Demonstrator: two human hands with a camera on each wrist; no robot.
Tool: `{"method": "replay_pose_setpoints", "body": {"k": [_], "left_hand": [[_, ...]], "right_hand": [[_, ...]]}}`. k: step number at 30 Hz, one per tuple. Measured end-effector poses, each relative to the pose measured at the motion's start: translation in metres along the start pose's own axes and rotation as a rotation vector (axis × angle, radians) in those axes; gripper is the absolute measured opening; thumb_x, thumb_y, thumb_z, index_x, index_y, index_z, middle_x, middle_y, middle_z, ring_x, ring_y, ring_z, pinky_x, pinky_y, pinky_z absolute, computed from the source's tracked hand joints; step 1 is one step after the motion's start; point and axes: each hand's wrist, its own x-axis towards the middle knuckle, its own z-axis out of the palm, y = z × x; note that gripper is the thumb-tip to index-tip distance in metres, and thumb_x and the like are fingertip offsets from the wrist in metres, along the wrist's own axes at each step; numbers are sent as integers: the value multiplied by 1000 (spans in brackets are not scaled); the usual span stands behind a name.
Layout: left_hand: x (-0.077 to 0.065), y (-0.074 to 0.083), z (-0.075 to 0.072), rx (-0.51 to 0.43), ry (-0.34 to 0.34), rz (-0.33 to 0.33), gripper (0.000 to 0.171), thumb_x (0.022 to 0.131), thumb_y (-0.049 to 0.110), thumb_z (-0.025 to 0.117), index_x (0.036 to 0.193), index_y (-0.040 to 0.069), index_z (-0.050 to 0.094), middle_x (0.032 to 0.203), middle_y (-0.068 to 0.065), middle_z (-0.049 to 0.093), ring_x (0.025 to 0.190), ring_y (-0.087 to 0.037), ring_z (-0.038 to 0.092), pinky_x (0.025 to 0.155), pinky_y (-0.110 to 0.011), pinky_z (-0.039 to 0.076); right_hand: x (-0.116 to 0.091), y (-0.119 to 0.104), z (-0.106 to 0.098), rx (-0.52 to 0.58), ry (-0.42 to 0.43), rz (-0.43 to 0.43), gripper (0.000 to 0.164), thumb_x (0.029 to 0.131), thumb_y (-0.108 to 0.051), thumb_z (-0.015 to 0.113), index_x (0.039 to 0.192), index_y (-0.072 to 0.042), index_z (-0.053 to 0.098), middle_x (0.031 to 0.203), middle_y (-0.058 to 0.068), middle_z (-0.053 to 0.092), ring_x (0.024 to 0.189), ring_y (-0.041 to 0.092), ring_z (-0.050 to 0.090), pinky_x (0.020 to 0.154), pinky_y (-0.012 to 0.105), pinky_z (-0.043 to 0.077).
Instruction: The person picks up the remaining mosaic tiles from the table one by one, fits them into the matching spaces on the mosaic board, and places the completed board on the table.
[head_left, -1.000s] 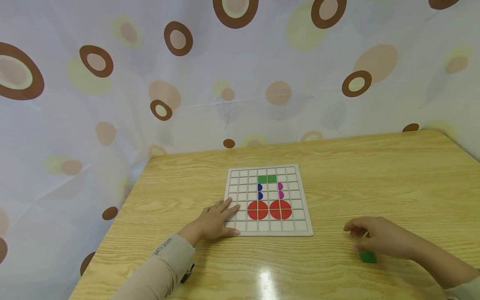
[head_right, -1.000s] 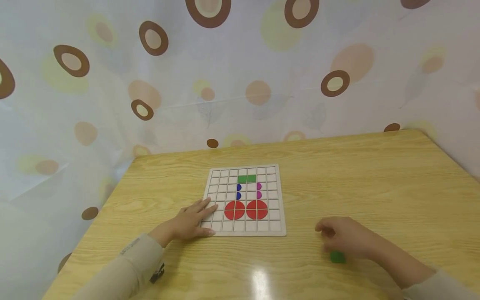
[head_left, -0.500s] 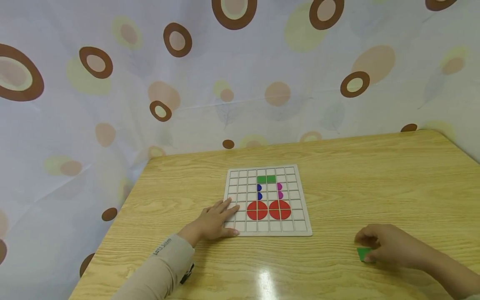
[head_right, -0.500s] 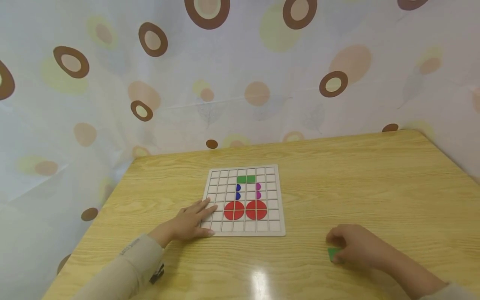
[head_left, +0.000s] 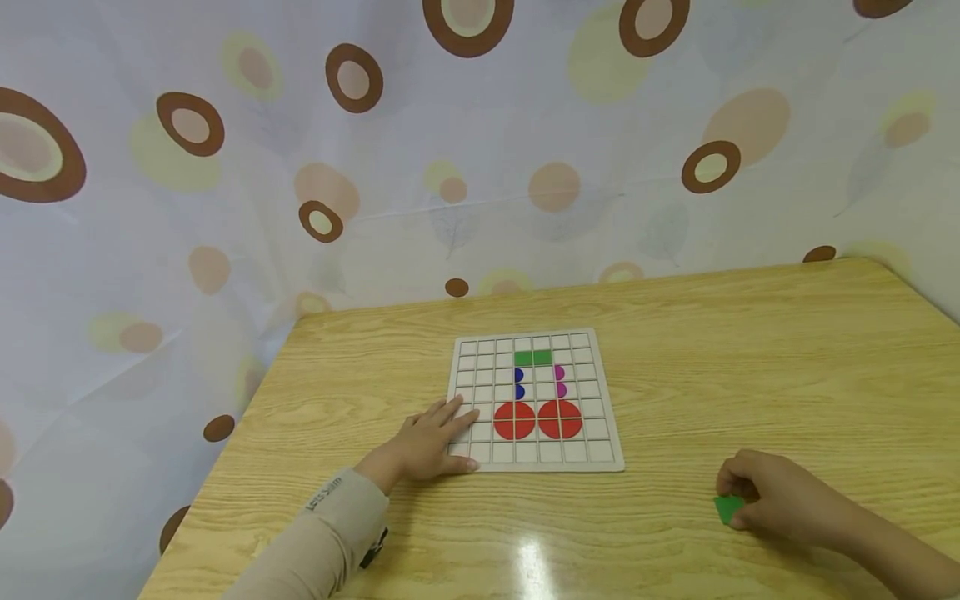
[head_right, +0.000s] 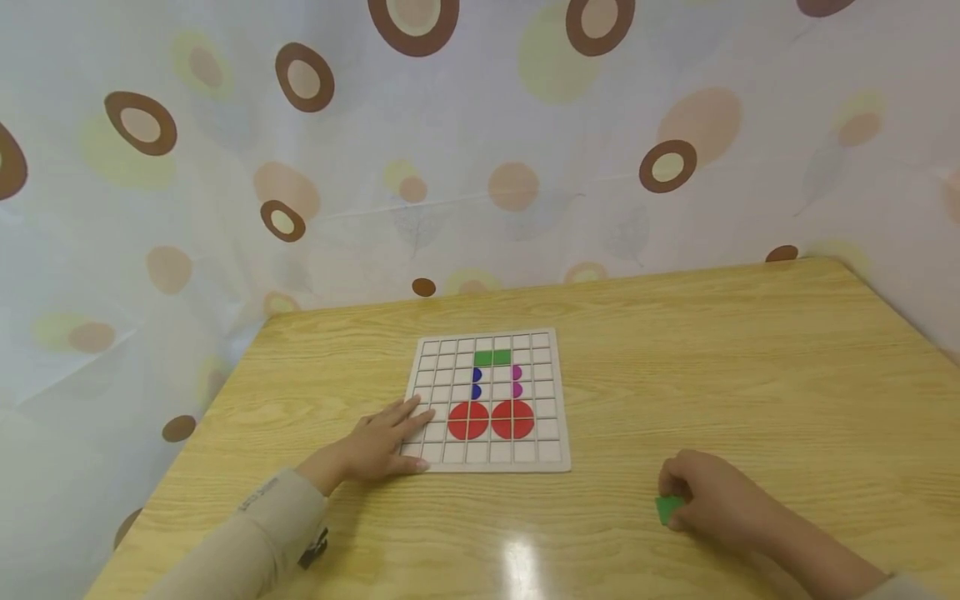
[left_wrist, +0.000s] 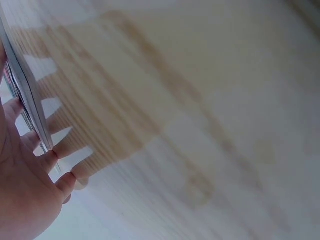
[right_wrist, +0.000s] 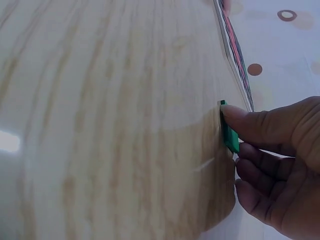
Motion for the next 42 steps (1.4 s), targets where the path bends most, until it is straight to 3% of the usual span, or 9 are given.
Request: {"method": "replay_pose_setpoints", "body": {"k": [9,21,29,36,42], "left_hand": [[0,0,-2,9,1,-5,70,80,54,47,138,20,24,143,-10,12,128,-30,10,94,-51,20],[-1,-6,1,6,13,-21,73,78,58,46,138,22,23,143,-8,11,128,-29,11,93,-52,20],[-4,-5,1,-2,3,-25,73,78,57,46,138,21,24,143,-9,11,128,-30,11,93,-53,19],[-4,-3,-1,-10,-18,-31,73,79,57,46,138,22,23,143,-8,10,128,-30,10,94,-52,18],[-1,-1,-1,-5,-22,-23,73,79,57,46,138,22,22,144,-7,9,128,-30,8,94,-53,17]], "right_hand": [[3,-4,3,71,1,-22,25,70,-14,69,82,-5,48,73,-1,47,63,4,42,54,21,39],[13,-11,3,61,27,-109,9,81,-16,59,82,-10,51,71,-8,50,62,3,45,55,22,42],[23,-16,1,42,84,-125,25,77,-17,64,93,-3,51,75,-3,50,64,3,46,57,20,43],[36,-19,-3,175,99,-60,30,76,-20,64,90,-2,44,72,2,45,56,6,42,50,21,40],[51,-21,-11,237,107,-68,27,78,-17,63,87,0,43,75,6,50,66,11,50,58,23,43]]}}
